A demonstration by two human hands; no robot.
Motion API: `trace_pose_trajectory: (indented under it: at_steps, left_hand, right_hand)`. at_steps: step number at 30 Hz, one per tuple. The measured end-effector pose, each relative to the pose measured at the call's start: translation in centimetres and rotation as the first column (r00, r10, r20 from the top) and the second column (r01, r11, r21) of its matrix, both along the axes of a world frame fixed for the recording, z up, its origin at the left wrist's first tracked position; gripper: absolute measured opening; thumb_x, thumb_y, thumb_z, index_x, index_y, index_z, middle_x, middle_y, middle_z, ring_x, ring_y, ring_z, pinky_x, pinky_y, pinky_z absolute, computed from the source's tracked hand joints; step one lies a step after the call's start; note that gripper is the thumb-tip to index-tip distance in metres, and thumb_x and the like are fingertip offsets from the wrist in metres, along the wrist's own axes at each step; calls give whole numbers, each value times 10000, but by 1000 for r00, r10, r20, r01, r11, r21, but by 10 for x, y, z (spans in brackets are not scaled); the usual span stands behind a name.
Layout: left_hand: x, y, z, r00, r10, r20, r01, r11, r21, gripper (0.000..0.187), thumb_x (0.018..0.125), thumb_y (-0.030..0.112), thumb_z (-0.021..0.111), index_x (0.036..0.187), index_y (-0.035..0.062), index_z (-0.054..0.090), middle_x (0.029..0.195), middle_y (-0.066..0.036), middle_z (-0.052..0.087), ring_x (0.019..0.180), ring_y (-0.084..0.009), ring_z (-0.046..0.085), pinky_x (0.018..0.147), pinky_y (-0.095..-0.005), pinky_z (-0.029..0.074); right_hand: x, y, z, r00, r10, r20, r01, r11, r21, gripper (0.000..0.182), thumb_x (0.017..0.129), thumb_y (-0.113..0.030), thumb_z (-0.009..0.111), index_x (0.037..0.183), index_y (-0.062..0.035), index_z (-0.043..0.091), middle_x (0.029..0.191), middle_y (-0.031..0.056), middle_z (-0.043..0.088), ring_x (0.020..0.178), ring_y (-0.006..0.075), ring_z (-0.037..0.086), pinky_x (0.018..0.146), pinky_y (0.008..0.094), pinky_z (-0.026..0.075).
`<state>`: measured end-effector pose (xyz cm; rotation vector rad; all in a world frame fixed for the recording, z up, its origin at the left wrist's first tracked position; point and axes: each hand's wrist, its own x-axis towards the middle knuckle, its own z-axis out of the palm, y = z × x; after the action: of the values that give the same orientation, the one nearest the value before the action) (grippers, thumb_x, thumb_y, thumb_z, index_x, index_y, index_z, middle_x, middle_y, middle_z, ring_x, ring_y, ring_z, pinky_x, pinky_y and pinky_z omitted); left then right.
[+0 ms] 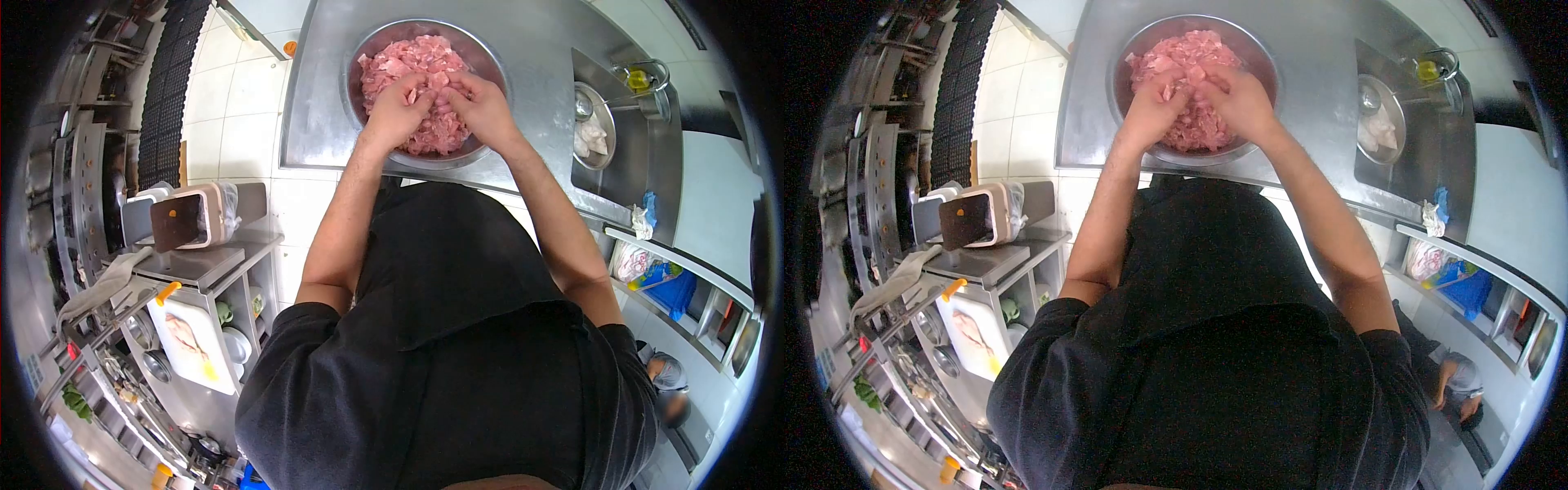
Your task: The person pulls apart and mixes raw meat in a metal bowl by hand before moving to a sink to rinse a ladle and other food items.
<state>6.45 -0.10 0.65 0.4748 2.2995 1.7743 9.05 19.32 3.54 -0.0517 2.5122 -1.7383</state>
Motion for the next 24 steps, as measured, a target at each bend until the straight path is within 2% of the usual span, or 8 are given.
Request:
trace_pose_trajectory:
  at_steps: [4, 6, 9, 11, 15, 17, 20, 24]
  left_hand:
    - [-1, 9, -9, 997, 63, -40, -59, 994, 89, 458, 953, 186, 716, 1374, 35, 619, 1323, -212, 680, 1258, -344, 649, 1054, -410, 507]
    - [2, 10, 4, 972, 95, -215, -81, 994, 76, 490, 945, 178, 722, 1396, 31, 599, 1329, -234, 667, 1280, -367, 632, 1069, -422, 502]
    - [4, 12, 12, 961, 100, -257, -110, 994, -26, 526, 922, 129, 715, 1415, 12, 572, 1325, -254, 658, 1270, -407, 618, 1065, -434, 505]
    - [5, 14, 11, 956, 112, -271, -133, 989, -58, 503, 912, 94, 701, 1395, 5, 589, 1329, -247, 658, 1247, -401, 632, 1060, -424, 508]
    - [1, 12, -1, 946, 64, -317, -114, 984, -141, 469, 897, 56, 679, 1357, -10, 614, 1298, -237, 675, 1211, -399, 649, 1043, -427, 514]
    - [1, 9, 1, 963, 43, -264, -77, 990, -120, 440, 902, 56, 666, 1334, -17, 628, 1277, -238, 681, 1202, -397, 651, 1036, -430, 514]
    - [0, 8, -1, 970, 38, -240, -56, 996, -68, 407, 912, 62, 647, 1311, -23, 642, 1265, -244, 683, 1206, -393, 648, 1042, -430, 509]
    - [0, 8, 1, 970, 41, -241, -51, 998, -37, 408, 911, 63, 630, 1308, -28, 644, 1265, -246, 680, 1216, -394, 638, 1051, -430, 500]
  right_hand:
    - [-3, -1, 0, 998, -56, 30, 58, 995, -80, 285, 996, -117, 685, 1247, 19, 676, 1040, 142, 768, 808, 165, 747, 733, 302, 596]
    - [-4, -1, -2, 996, -82, 33, 85, 991, -102, 263, 996, -117, 689, 1221, 17, 684, 1016, 135, 767, 787, 153, 740, 716, 297, 594]
    - [-7, -4, -6, 990, -127, 64, 134, 982, -131, 215, 1000, -108, 688, 1176, 15, 691, 990, 106, 753, 797, 133, 716, 718, 287, 589]
    - [-10, -4, -10, 986, -147, 73, 154, 983, -96, 157, 1018, -73, 665, 1145, 18, 683, 988, 68, 728, 824, 105, 681, 714, 263, 582]
    - [-13, -9, -14, 988, -148, 39, 152, 980, -127, 163, 1002, -101, 686, 1125, 4, 702, 970, 74, 744, 800, 113, 690, 701, 270, 571]
    - [-13, -9, -13, 987, -155, 44, 160, 976, -146, 221, 970, -159, 730, 1125, -2, 725, 948, 99, 776, 781, 136, 724, 703, 294, 574]
    - [-15, -6, -14, 989, -149, 1, 149, 988, -39, 204, 966, -142, 723, 1114, -3, 715, 915, 96, 768, 773, 140, 724, 708, 298, 578]
    - [-15, -9, -4, 988, -146, 46, 150, 983, -103, 191, 962, -143, 714, 1095, -9, 685, 947, 101, 748, 789, 161, 727, 721, 319, 584]
